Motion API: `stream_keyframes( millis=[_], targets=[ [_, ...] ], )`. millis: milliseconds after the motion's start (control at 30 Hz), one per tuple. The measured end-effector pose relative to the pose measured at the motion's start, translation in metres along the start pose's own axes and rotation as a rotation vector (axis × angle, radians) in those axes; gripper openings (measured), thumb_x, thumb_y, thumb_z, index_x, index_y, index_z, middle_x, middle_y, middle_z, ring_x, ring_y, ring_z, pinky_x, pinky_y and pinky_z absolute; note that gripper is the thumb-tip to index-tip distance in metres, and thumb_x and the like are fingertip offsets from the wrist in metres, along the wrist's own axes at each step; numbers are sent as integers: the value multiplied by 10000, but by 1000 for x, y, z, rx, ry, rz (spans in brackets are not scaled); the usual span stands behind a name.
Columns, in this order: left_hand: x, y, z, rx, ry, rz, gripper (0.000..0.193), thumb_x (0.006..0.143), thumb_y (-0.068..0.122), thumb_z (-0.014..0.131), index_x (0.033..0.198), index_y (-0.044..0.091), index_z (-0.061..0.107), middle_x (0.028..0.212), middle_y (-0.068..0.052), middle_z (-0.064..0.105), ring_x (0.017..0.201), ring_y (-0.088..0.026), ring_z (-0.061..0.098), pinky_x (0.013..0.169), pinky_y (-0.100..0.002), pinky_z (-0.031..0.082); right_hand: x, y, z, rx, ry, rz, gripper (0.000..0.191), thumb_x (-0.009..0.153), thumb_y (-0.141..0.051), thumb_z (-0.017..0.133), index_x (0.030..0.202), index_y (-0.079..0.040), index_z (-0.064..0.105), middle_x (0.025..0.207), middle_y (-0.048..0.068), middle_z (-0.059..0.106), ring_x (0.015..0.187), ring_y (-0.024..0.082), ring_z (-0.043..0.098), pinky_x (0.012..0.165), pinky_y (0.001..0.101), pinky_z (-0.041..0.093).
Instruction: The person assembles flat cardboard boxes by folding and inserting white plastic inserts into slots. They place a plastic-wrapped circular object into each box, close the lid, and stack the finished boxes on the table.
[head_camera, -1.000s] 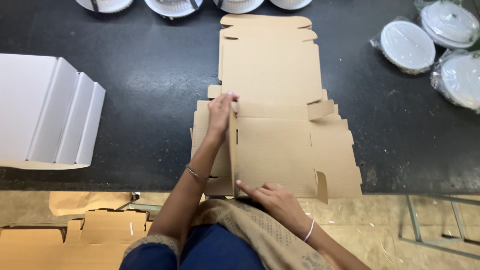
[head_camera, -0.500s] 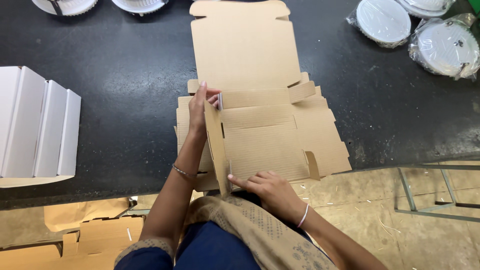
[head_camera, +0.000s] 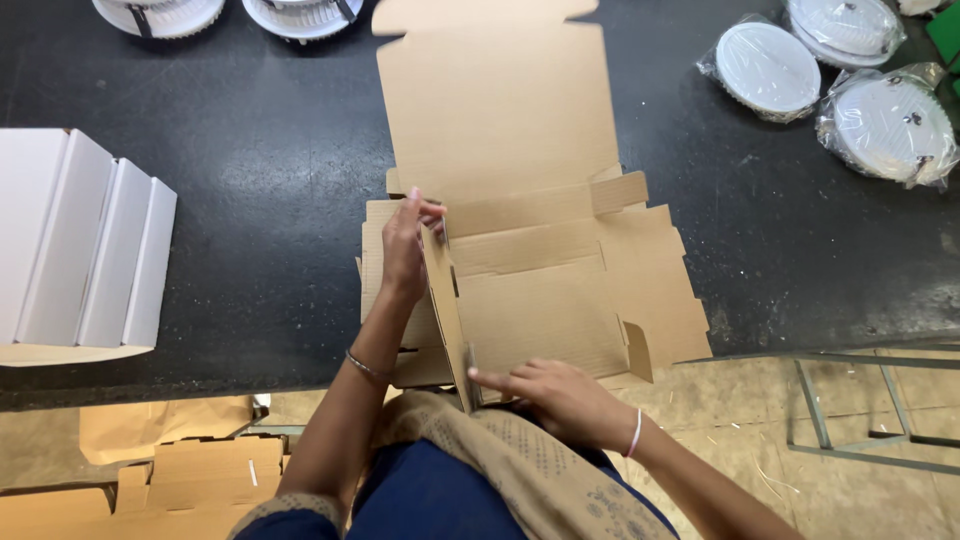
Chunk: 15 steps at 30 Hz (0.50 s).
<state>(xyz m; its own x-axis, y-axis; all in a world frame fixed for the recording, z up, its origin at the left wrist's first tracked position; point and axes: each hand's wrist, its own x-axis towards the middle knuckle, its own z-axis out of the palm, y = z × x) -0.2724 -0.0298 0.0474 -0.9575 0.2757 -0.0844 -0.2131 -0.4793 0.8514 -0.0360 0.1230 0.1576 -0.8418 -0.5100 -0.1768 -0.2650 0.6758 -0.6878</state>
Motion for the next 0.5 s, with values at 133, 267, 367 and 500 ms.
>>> stream_keyframes(
  millis=[133, 267, 367, 500],
  targets=[
    [5, 3, 2, -131, -47, 25, 435, 1092, 360, 481, 896, 5, 639, 913, -73, 595, 819, -129, 537, 755, -291, 463, 1, 8, -31, 151, -112, -31, 774, 924, -229, 652, 1618, -200, 310, 1257, 87, 650, 966, 244, 656, 913, 388, 533],
    [7, 4, 6, -114, -35, 22, 410, 1083, 353, 481, 903, 16, 629, 904, -82, 621, 825, -126, 550, 746, -285, 460, 25, 43, -70, -114, 112, 266, 502, 978, -192, 512, 1480, -209, 487, 1224, 26, 674, 997, 174, 693, 878, 325, 589],
    [10, 1, 10, -98, -41, 56, 432, 1094, 361, 486, 898, 14, 653, 916, -80, 608, 820, -131, 538, 746, -293, 460, 56, 79, -89, -363, 351, 279, 339, 1012, -71, 484, 1326, -116, 603, 1264, 85, 665, 1119, 252, 668, 939, 378, 549],
    [9, -6, 8, 172, 20, 14, 567, 1101, 449, 436, 828, 21, 688, 892, -121, 593, 797, -175, 550, 739, -312, 467, 92, 103, -94, -303, 266, 106, 493, 874, 0, 502, 1364, -30, 552, 1334, 194, 591, 1158, 365, 597, 956, 439, 488]
  ],
)
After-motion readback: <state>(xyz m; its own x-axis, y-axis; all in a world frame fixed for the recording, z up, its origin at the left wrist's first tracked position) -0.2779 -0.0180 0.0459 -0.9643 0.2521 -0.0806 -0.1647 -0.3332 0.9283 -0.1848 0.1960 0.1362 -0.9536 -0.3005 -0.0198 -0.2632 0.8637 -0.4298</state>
